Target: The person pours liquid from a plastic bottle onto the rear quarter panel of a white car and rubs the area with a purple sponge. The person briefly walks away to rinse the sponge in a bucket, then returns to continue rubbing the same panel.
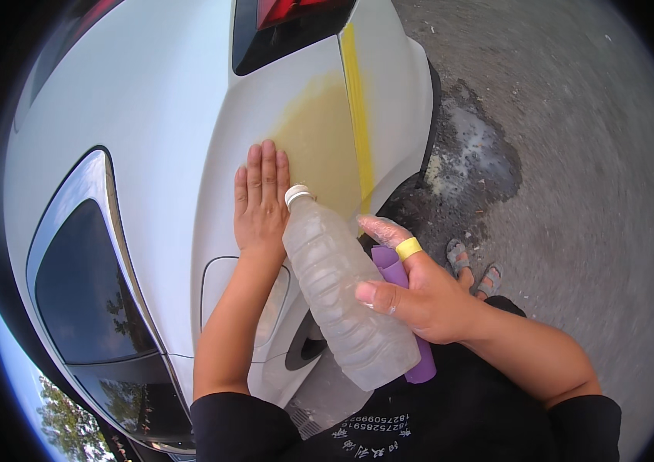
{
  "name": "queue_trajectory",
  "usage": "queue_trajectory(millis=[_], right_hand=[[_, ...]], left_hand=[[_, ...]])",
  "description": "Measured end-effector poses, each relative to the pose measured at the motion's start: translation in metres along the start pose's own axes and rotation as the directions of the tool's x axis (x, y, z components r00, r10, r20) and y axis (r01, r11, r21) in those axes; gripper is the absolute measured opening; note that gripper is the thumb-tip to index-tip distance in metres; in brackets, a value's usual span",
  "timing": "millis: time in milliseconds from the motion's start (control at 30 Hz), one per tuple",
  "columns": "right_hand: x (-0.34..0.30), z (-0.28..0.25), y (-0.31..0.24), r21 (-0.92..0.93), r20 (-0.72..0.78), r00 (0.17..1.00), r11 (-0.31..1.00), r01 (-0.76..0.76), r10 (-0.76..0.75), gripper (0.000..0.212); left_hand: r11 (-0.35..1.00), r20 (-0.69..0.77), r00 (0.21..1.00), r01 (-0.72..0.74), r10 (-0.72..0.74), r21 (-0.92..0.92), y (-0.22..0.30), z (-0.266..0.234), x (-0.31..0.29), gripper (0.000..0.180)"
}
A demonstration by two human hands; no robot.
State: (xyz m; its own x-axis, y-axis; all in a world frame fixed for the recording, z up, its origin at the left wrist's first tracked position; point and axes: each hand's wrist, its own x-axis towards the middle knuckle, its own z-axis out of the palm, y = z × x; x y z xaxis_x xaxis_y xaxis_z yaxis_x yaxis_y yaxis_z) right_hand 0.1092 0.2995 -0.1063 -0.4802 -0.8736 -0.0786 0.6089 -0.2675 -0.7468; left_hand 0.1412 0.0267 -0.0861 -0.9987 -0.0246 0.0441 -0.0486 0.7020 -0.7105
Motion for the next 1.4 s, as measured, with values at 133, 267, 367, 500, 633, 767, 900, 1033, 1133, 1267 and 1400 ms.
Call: queue_trajectory(millis=[133,267,367,500,633,767,900,1033,1133,1267,1400], right_hand=[[0.004,0.003,0.006,-0.036,0.039,0.999,0.999,0.016,-0.014,0.087],[0.006,0.002,0.006,-0.01,0.047,0.999,1.0,0.008,-0.008,0.086],[0.008,-0.002,0.004,-0.059,0.025,0.999,0.997,0.04,-0.039,0.086],[0.012,-0.011,-0.003,-0.112,-0.07,0.987,0.985,0.134,-0.143,0.089],[0.007,-0.021,-0.018,-0.023,-0.129,0.988,0.996,0.083,-0.085,0.088],[0.0,-0.031,-0.024,0.086,-0.12,0.993,0.996,0.025,-0.015,0.088],[0.002,-0.039,-0.012,-0.098,-0.167,0.977,0.988,0.115,-0.131,0.087],[0.005,-0.04,-0.012,-0.04,-0.141,0.98,0.99,0.133,-0.137,0.085],[0.009,-0.042,-0.014,-0.044,-0.164,0.966,0.979,0.197,-0.201,0.088],[0.011,-0.044,-0.01,-0.068,-0.185,0.962,0.979,0.191,-0.2,0.088],[0.009,-0.048,-0.005,0.046,-0.211,0.968,0.988,0.15,-0.137,0.082]], left_hand=[[0.996,-0.005,0.999,0.041,-0.041,0.082,-0.023,0.005,-0.059,0.07],[0.997,-0.074,0.995,0.064,-0.06,0.052,-0.025,0.011,-0.081,0.07],[0.997,-0.076,0.996,0.05,-0.046,0.052,-0.025,0.007,-0.065,0.074],[1.0,-0.108,0.994,-0.013,0.012,-0.002,-0.009,-0.014,0.043,0.082],[0.988,0.078,0.996,-0.061,0.05,0.142,0.025,-0.031,0.122,0.084],[0.959,0.201,0.97,-0.181,0.137,0.217,0.041,-0.025,0.133,0.08],[0.905,0.179,0.921,-0.379,0.347,0.195,0.042,-0.013,0.088,0.073],[0.908,0.104,0.917,-0.396,0.385,0.136,0.025,-0.009,0.077,0.072],[0.941,0.08,0.94,-0.335,0.33,0.049,0.027,-0.03,0.121,0.075],[0.93,0.138,0.974,-0.213,0.179,0.298,0.042,-0.031,0.166,0.079],[0.894,0.143,0.938,-0.344,0.315,0.287,0.049,-0.031,0.15,0.082]])
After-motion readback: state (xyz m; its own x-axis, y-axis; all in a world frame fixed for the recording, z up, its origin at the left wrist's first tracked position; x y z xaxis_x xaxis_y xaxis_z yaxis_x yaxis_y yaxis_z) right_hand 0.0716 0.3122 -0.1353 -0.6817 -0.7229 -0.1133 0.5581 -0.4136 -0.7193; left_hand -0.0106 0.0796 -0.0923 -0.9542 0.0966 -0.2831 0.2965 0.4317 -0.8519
